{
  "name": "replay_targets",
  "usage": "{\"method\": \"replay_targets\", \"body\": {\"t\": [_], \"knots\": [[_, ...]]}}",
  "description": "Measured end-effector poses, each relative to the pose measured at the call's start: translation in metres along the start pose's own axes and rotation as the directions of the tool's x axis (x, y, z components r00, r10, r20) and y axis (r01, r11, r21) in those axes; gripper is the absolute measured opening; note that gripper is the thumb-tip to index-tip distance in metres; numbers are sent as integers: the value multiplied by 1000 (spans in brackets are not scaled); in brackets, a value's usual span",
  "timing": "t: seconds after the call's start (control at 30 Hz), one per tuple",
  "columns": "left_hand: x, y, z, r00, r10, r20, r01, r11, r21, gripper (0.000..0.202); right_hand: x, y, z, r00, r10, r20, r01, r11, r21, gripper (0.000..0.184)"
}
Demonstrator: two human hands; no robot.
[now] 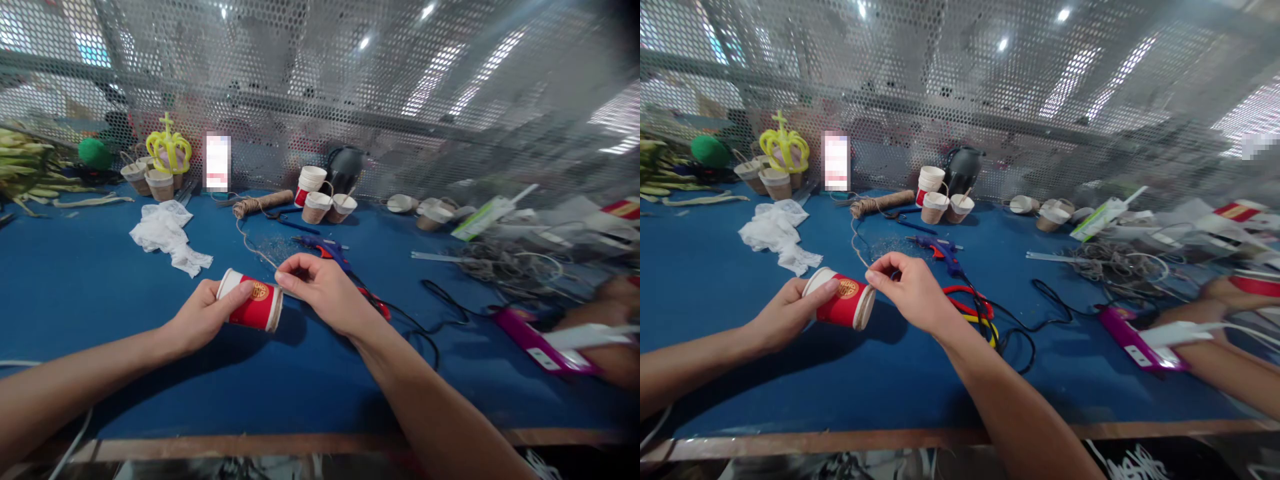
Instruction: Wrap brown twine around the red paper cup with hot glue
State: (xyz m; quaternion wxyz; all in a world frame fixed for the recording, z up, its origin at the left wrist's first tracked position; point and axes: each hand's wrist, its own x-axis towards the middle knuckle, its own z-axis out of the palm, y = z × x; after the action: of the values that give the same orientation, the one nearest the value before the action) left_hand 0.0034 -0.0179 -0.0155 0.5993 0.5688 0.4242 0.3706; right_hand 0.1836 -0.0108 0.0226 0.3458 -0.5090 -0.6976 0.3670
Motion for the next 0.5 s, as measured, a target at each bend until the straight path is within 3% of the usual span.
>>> {"method": "replay_targets", "body": {"t": [0.5], "knots": [[-6, 2, 0, 992, 130, 0, -130, 989, 74, 36, 0, 3, 2, 985, 148, 84, -165, 951, 260, 14]]}}
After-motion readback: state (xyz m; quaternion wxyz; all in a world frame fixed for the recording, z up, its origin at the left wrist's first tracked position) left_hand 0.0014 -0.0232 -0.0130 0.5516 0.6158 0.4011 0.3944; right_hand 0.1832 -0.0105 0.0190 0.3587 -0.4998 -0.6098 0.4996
